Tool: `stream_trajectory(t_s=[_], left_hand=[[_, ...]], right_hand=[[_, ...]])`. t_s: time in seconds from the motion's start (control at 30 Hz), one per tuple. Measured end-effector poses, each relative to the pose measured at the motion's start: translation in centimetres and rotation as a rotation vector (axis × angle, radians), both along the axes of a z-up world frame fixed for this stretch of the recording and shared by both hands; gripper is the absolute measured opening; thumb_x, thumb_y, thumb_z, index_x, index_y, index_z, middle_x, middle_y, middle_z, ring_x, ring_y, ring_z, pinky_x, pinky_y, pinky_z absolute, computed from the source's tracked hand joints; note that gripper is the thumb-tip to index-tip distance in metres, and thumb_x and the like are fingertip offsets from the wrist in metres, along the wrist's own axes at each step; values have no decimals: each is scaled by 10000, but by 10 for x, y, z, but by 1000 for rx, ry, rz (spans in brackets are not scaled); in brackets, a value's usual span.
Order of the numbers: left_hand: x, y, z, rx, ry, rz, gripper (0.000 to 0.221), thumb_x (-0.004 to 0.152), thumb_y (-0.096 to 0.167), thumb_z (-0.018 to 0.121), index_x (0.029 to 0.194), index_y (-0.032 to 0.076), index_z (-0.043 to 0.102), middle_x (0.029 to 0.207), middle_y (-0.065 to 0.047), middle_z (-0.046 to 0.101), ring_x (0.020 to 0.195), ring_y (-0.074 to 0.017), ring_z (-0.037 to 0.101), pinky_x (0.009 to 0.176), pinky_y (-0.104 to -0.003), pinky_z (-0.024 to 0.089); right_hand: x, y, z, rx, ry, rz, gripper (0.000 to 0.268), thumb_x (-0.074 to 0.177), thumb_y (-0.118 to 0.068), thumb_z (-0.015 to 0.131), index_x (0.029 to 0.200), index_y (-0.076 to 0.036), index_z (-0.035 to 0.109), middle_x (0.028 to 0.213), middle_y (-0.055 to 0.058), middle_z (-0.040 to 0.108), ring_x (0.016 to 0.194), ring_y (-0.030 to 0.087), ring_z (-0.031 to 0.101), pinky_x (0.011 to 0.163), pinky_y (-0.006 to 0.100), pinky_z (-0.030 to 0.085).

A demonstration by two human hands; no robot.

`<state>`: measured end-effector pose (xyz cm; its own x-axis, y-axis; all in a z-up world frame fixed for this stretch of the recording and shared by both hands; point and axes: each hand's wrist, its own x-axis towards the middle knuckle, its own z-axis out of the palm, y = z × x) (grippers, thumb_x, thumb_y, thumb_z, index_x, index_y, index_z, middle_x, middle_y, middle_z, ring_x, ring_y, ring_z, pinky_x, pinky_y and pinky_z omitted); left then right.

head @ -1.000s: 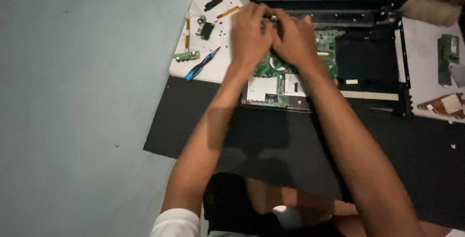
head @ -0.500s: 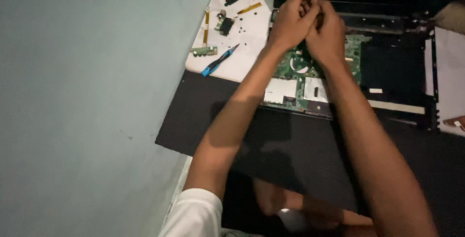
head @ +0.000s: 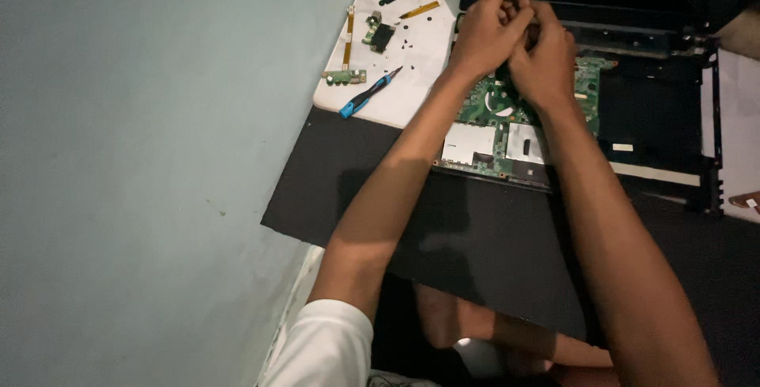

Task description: The person positions a motherboard inside a laptop chassis, connects internal ribbon cables by hand, and uses a screwdriver to secure the components.

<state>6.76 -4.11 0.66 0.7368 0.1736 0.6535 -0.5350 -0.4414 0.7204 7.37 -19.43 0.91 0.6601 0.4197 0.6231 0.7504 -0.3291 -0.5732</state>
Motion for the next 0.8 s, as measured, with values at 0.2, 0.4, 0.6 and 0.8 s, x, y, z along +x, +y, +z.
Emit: stream_trajectory(t_s=[0.2,0.4,0.6,0.8], left_hand=[[-2,-2,5,-39,-24,-31,101,1021,202,676,981,224,586,847,43,657,735,-116,642,712,-334,543],[-10,-3,10,-40,10,-51,95,1055,225,662,1002,227,583,825,35,656,713,-110,631,686,-315,519],[-4,-3,4,-5,26,-2,72,1053,249,673,1037,233,604,889,27,737,776,-147,744,737,-355,597],[-5,-1,7,-11,69,17,92,1006,276,671,970,266,587,777,49,679,685,-139,692,705,-363,543]], right_hand=[[-4,1,6,23,-19,58,252,1216,-77,623,1447,-10,698,1091,200,823,901,316,777,738,466,514],[-5,0,5,30,1,56,236,1238,-90,616,1441,1,695,1119,208,821,935,335,772,747,475,507],[6,0,-5,19,-29,44,254,1204,-58,626,1433,18,706,1152,216,843,952,335,802,776,462,549],[-3,4,4,20,31,8,256,1190,-128,643,1406,-20,728,1079,182,846,885,309,787,700,467,508]])
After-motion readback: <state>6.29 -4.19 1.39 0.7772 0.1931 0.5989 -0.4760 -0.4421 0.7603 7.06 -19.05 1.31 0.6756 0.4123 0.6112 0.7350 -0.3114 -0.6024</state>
